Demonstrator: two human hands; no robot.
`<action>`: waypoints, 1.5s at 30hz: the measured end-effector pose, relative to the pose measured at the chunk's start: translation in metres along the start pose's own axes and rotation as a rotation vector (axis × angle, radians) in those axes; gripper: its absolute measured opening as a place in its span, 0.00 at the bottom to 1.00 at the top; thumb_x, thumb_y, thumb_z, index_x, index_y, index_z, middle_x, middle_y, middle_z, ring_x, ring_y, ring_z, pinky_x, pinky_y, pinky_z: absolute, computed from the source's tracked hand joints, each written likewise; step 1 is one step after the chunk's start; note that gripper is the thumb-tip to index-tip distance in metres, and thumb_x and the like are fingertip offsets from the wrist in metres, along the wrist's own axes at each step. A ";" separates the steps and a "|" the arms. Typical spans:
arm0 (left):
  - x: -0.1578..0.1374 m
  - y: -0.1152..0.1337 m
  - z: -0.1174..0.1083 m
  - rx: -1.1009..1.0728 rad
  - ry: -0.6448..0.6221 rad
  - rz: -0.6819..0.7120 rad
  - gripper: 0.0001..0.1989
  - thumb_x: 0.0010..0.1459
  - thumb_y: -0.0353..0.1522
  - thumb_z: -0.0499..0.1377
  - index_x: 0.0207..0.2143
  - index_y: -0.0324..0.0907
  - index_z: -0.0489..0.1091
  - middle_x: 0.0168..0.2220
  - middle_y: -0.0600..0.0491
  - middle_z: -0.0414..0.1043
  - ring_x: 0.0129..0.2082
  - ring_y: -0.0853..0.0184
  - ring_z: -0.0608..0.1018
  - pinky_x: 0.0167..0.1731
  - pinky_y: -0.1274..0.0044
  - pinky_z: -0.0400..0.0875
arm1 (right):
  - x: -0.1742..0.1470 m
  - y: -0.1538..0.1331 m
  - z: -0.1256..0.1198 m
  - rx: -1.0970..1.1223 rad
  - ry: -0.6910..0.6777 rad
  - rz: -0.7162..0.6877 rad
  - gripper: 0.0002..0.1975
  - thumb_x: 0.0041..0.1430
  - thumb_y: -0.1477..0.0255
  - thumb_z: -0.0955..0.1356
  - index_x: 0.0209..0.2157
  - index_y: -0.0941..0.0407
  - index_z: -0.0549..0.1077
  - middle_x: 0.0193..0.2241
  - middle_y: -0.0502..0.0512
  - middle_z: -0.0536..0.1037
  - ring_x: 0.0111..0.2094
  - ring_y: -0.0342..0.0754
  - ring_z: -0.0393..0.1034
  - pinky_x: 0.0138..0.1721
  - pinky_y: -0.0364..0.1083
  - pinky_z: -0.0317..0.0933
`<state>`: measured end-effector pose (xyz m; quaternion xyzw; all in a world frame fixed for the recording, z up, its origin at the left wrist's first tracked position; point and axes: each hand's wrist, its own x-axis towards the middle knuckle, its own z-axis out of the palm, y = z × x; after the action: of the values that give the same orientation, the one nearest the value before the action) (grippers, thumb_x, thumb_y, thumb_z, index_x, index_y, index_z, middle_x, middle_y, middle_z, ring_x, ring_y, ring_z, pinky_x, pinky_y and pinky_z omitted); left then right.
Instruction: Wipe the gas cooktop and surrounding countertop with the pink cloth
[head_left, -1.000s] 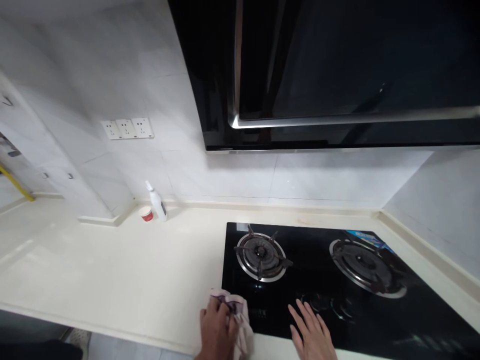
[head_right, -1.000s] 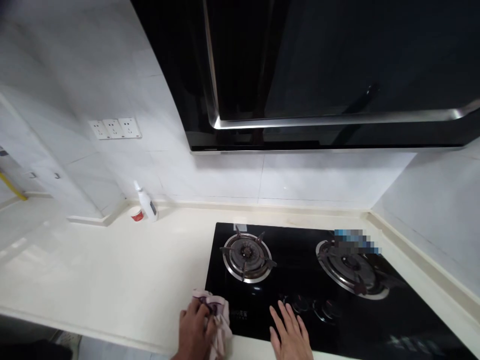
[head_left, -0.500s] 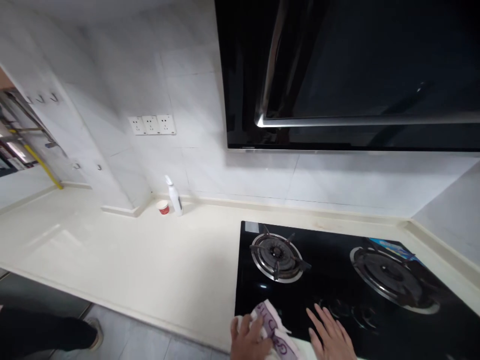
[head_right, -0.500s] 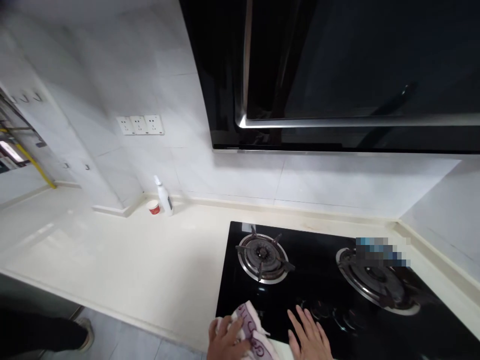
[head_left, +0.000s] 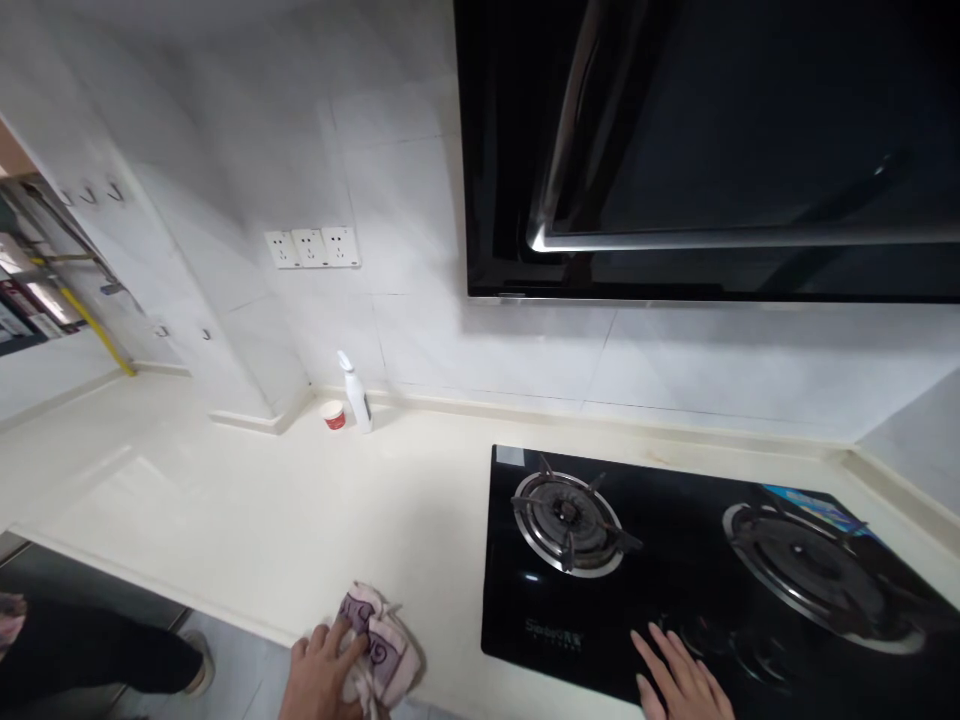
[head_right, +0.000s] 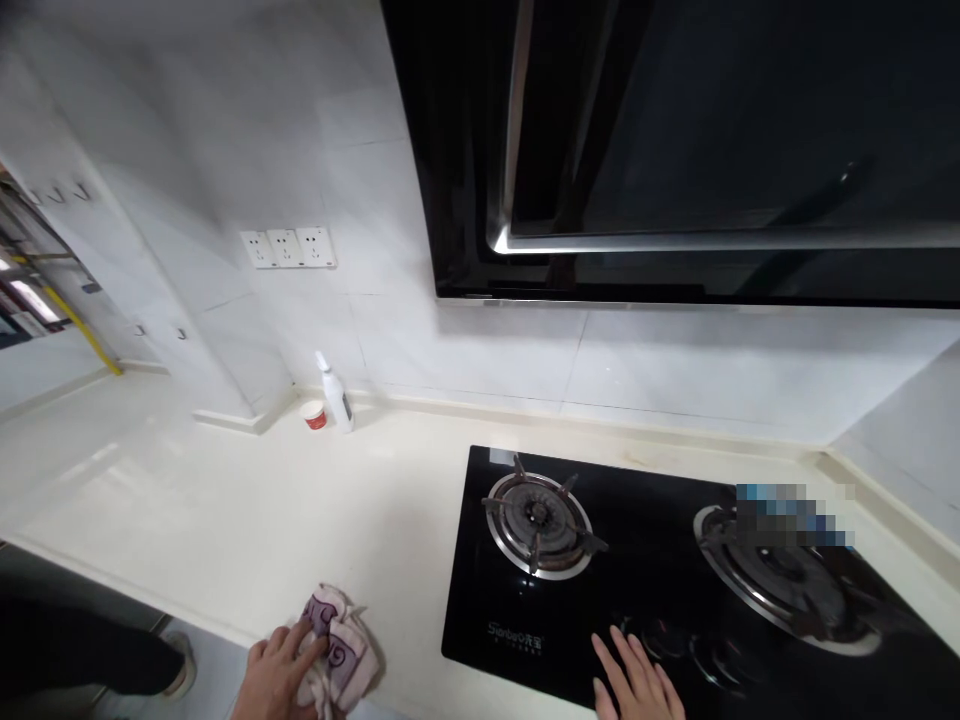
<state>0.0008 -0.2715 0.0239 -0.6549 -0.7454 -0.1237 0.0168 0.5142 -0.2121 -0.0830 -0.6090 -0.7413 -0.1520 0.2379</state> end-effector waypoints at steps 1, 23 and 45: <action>0.003 0.002 0.001 -0.003 -0.013 0.006 0.18 0.46 0.46 0.63 0.40 0.51 0.76 0.49 0.47 0.74 0.50 0.51 0.70 0.50 0.60 0.61 | 0.001 -0.001 -0.001 -0.002 -0.002 0.000 0.27 0.63 0.58 0.58 0.58 0.53 0.71 0.61 0.58 0.70 0.62 0.59 0.61 0.62 0.60 0.52; 0.074 0.098 0.033 -0.107 -0.032 0.167 0.13 0.59 0.39 0.63 0.47 0.54 0.74 0.58 0.50 0.68 0.56 0.54 0.67 0.55 0.59 0.64 | 0.003 -0.003 -0.008 -0.025 -0.038 -0.006 0.26 0.65 0.60 0.58 0.60 0.52 0.69 0.62 0.56 0.68 0.64 0.57 0.60 0.63 0.59 0.51; 0.022 0.175 0.065 -0.185 -0.160 0.388 0.23 0.48 0.50 0.65 0.48 0.61 0.74 0.59 0.54 0.70 0.58 0.48 0.66 0.54 0.56 0.54 | 0.005 -0.008 -0.010 -0.029 -0.022 -0.017 0.26 0.65 0.61 0.60 0.62 0.52 0.67 0.64 0.57 0.66 0.65 0.58 0.57 0.63 0.60 0.49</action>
<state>0.1779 -0.2175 -0.0062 -0.7924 -0.5899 -0.1337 -0.0789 0.5075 -0.2147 -0.0709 -0.6076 -0.7467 -0.1580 0.2197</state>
